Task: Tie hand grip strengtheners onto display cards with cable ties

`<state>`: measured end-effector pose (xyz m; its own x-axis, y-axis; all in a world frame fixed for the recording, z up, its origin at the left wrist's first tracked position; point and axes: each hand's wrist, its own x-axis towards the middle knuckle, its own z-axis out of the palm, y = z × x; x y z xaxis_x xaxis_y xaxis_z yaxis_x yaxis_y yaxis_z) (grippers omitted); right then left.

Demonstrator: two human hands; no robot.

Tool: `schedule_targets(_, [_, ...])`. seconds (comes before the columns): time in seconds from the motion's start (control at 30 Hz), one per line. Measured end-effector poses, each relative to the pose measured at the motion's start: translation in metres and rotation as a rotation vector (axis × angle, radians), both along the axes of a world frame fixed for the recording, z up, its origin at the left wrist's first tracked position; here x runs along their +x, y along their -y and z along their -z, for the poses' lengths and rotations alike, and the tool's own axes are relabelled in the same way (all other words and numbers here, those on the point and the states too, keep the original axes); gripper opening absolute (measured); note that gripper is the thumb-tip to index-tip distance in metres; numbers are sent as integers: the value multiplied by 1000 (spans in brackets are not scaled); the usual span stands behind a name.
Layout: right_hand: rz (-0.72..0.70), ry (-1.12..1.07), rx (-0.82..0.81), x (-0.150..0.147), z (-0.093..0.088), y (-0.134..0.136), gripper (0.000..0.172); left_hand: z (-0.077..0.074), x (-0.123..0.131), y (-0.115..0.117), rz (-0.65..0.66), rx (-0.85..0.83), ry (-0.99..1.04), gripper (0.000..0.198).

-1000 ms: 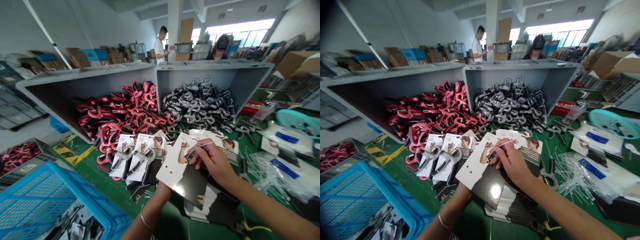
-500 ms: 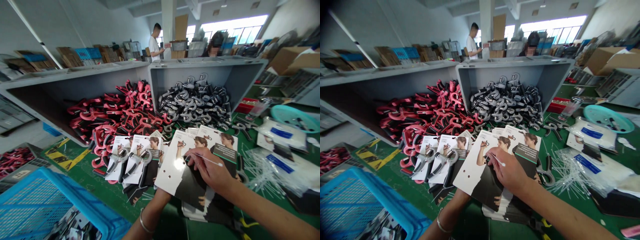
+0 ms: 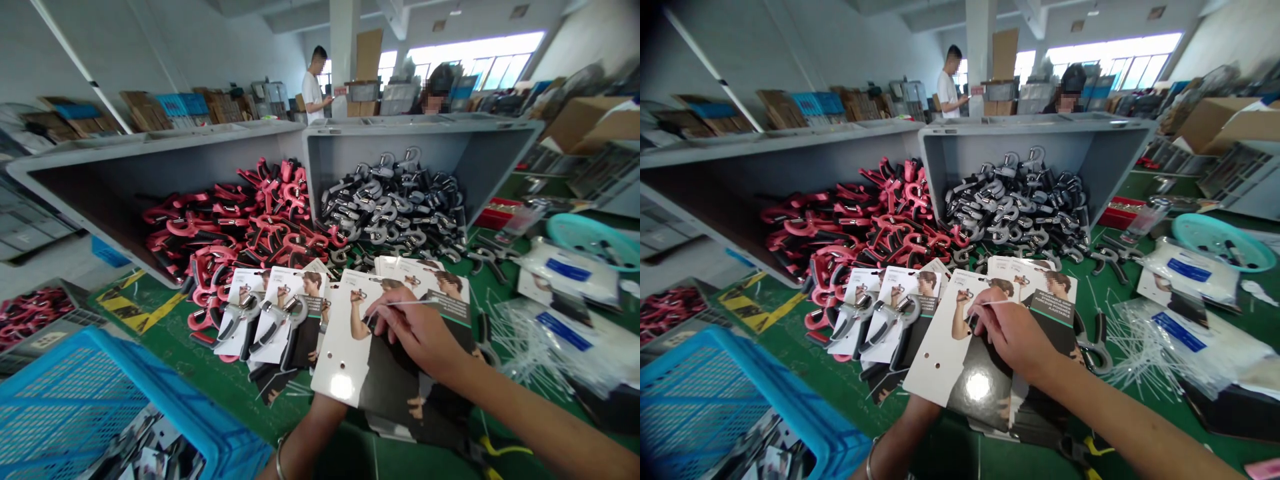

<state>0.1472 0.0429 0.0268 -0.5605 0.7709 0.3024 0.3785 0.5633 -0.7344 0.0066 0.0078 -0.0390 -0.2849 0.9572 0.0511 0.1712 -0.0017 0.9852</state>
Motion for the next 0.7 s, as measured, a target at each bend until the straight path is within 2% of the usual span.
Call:
schedule_targets(0.13, [18,-92,-129,5,-4,-6,24,-5,-2,-8,-51,-13,-94,32])
schedule_targets(0.23, [49,-58,-66,11,-4,-7,23,-10,-4,-13,-57,-17,-171,33])
schedule_targets(0.37, [66,31,32,15,1,-6,20,-13,-6,-11,14,-17,-423,42])
schedule_targets(0.53, [58,68,103,14,6,-6,19,-5,-9,-5,114,77,-667,50])
schedule_targets(0.7, [-11,140,223,9,7,-8,17,8,-10,-9,55,84,-713,44])
